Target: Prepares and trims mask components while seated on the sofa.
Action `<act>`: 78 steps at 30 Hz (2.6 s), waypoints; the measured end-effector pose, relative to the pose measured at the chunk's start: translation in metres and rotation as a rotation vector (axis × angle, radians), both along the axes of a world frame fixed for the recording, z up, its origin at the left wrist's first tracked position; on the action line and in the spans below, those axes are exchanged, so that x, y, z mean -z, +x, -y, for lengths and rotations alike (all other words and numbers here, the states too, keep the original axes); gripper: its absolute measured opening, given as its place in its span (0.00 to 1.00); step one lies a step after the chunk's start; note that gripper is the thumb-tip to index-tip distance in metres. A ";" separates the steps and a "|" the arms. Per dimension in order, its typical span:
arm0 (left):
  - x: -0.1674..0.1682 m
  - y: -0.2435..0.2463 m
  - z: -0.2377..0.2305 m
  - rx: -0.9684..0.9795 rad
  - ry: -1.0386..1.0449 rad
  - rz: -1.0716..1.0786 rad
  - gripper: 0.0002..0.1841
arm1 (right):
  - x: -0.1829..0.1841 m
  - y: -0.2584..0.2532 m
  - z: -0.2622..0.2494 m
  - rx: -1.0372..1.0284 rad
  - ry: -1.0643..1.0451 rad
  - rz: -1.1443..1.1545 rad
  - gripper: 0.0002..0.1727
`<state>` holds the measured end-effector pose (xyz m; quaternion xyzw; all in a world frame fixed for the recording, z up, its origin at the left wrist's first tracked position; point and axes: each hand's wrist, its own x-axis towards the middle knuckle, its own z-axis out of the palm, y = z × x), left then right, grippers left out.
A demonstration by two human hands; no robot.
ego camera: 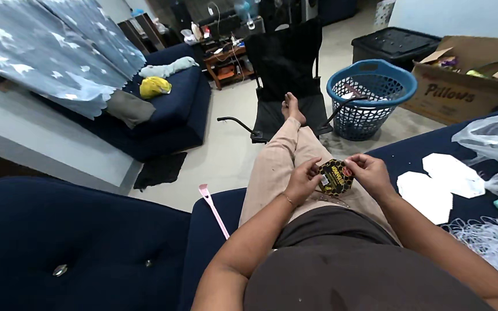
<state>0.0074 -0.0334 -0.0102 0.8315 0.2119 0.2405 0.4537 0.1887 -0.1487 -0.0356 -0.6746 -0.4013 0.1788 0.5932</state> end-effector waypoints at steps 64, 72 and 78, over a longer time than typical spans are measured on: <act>0.013 0.001 -0.004 0.060 0.262 0.139 0.12 | 0.018 -0.020 -0.012 -0.054 0.260 0.651 0.11; 0.010 0.001 -0.004 0.121 0.121 0.146 0.16 | 0.016 -0.022 -0.008 -0.105 0.319 0.663 0.10; 0.014 0.000 -0.005 0.143 0.148 0.183 0.09 | 0.015 -0.024 -0.005 -0.143 0.342 0.699 0.10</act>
